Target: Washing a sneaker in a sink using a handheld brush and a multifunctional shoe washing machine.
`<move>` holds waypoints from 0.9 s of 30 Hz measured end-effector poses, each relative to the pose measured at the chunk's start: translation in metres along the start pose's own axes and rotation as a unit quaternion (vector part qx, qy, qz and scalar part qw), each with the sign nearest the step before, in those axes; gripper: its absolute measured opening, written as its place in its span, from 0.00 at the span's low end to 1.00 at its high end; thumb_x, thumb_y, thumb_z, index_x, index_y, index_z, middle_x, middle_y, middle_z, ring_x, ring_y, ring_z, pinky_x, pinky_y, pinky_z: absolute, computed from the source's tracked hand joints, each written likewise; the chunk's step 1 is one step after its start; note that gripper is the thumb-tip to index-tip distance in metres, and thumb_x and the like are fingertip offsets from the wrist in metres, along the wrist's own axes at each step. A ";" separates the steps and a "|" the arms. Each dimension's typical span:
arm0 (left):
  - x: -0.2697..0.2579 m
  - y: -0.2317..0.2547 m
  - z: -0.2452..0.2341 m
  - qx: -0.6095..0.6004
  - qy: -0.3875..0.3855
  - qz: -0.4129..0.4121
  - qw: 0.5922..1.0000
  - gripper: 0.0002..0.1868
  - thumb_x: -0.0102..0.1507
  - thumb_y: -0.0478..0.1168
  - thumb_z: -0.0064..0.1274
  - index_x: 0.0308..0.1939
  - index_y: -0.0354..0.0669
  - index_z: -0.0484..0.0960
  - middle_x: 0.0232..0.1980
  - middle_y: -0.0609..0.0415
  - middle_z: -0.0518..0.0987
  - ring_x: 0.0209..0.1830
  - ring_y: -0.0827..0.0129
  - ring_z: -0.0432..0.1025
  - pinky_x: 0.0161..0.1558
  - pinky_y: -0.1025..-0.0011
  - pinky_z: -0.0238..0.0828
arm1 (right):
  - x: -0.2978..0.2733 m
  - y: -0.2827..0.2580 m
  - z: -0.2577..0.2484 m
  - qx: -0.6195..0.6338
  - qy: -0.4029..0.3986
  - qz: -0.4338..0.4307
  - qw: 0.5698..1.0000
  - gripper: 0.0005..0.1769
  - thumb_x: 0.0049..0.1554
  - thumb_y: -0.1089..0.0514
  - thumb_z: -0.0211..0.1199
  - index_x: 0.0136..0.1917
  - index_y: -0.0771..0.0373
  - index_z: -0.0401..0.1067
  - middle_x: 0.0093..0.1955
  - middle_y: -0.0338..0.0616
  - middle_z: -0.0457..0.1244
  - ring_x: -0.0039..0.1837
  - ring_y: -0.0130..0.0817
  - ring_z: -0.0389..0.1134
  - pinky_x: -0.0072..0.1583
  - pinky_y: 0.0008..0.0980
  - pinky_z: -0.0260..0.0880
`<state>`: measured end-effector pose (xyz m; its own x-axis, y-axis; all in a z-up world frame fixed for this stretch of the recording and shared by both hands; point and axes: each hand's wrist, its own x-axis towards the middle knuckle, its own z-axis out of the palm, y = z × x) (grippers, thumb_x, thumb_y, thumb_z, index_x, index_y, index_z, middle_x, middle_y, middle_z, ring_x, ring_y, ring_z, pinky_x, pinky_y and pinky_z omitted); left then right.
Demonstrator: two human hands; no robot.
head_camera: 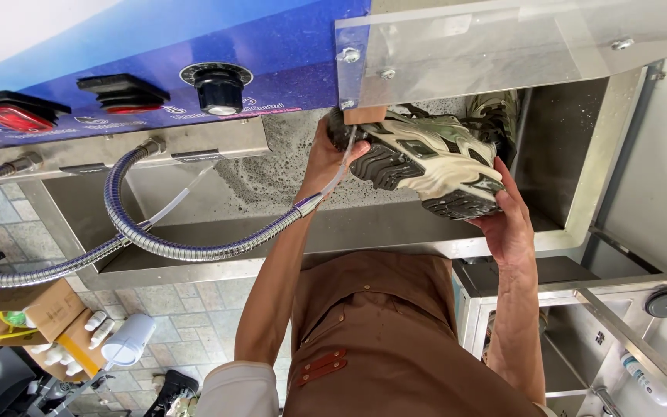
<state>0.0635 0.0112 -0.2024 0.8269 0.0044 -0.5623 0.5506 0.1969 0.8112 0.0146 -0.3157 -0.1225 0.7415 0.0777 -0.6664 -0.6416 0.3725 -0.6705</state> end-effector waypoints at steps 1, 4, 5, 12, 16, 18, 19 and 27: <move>0.000 -0.001 -0.002 -0.001 0.002 -0.001 1.000 0.52 0.53 0.50 0.73 0.71 0.34 0.59 0.64 0.42 0.73 0.66 0.55 0.70 0.66 0.59 0.74 | 0.000 0.001 0.000 -0.001 -0.001 0.002 1.000 0.53 0.59 0.41 0.64 0.86 0.66 0.45 0.80 0.54 0.55 0.75 0.46 0.62 0.68 0.56 0.68; 0.004 0.000 -0.006 0.085 0.014 -0.008 0.996 0.51 0.53 0.52 0.72 0.71 0.34 0.61 0.65 0.40 0.74 0.67 0.54 0.72 0.66 0.59 0.74 | 0.003 0.004 0.002 -0.007 0.012 0.006 1.000 0.53 0.57 0.42 0.65 0.85 0.65 0.45 0.78 0.55 0.56 0.74 0.47 0.63 0.67 0.56 0.69; 0.003 0.001 -0.006 0.096 0.017 -0.018 0.995 0.51 0.53 0.50 0.72 0.72 0.34 0.60 0.65 0.39 0.74 0.67 0.53 0.72 0.67 0.59 0.73 | 0.004 0.004 0.003 0.000 0.006 0.005 1.000 0.53 0.58 0.42 0.65 0.85 0.66 0.45 0.79 0.54 0.55 0.74 0.47 0.62 0.68 0.56 0.69; -0.007 0.011 -0.014 0.015 0.047 -0.077 0.996 0.56 0.51 0.40 0.71 0.76 0.42 0.52 0.67 0.42 0.72 0.63 0.52 0.75 0.60 0.60 0.75 | 0.008 0.009 0.011 0.008 -0.012 0.002 1.000 0.53 0.57 0.46 0.66 0.86 0.66 0.45 0.79 0.54 0.55 0.75 0.44 0.61 0.72 0.52 0.64; -0.017 0.007 -0.020 -0.030 0.042 -0.046 0.998 0.59 0.48 0.36 0.73 0.76 0.41 0.52 0.68 0.42 0.71 0.65 0.52 0.74 0.58 0.59 0.76 | 0.010 0.013 0.003 0.011 -0.029 -0.002 1.000 0.55 0.54 0.49 0.68 0.86 0.65 0.45 0.79 0.51 0.54 0.76 0.42 0.60 0.75 0.48 0.61; -0.020 -0.017 -0.025 -0.072 0.021 -0.001 0.997 0.65 0.42 0.33 0.77 0.77 0.41 0.52 0.68 0.42 0.70 0.67 0.51 0.71 0.58 0.56 0.77 | 0.009 0.019 -0.010 0.046 -0.044 -0.012 0.998 0.57 0.54 0.52 0.71 0.87 0.65 0.46 0.80 0.51 0.54 0.77 0.40 0.59 0.77 0.44 0.59; -0.031 -0.012 -0.021 -0.073 0.023 -0.003 0.997 0.65 0.42 0.33 0.77 0.77 0.41 0.52 0.68 0.42 0.70 0.67 0.51 0.71 0.58 0.56 0.77 | 0.005 0.027 -0.023 0.044 -0.045 -0.009 0.998 0.57 0.54 0.52 0.71 0.87 0.65 0.46 0.80 0.51 0.54 0.77 0.40 0.59 0.77 0.44 0.59; -0.064 0.008 0.004 -0.010 -0.053 0.048 0.997 0.77 0.35 0.38 0.83 0.81 0.45 0.46 0.76 0.45 0.65 0.78 0.55 0.60 0.78 0.55 0.59 | -0.012 0.043 -0.066 0.086 -0.061 -0.064 0.992 0.64 0.46 0.64 0.72 0.89 0.65 0.44 0.83 0.51 0.53 0.79 0.42 0.59 0.76 0.43 0.62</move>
<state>0.0157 0.0083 -0.1591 0.8841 -0.0785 -0.4607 0.4661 0.2201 0.8569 -0.0345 -0.3620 -0.1649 0.8398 0.1261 -0.5281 -0.5052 0.5378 -0.6749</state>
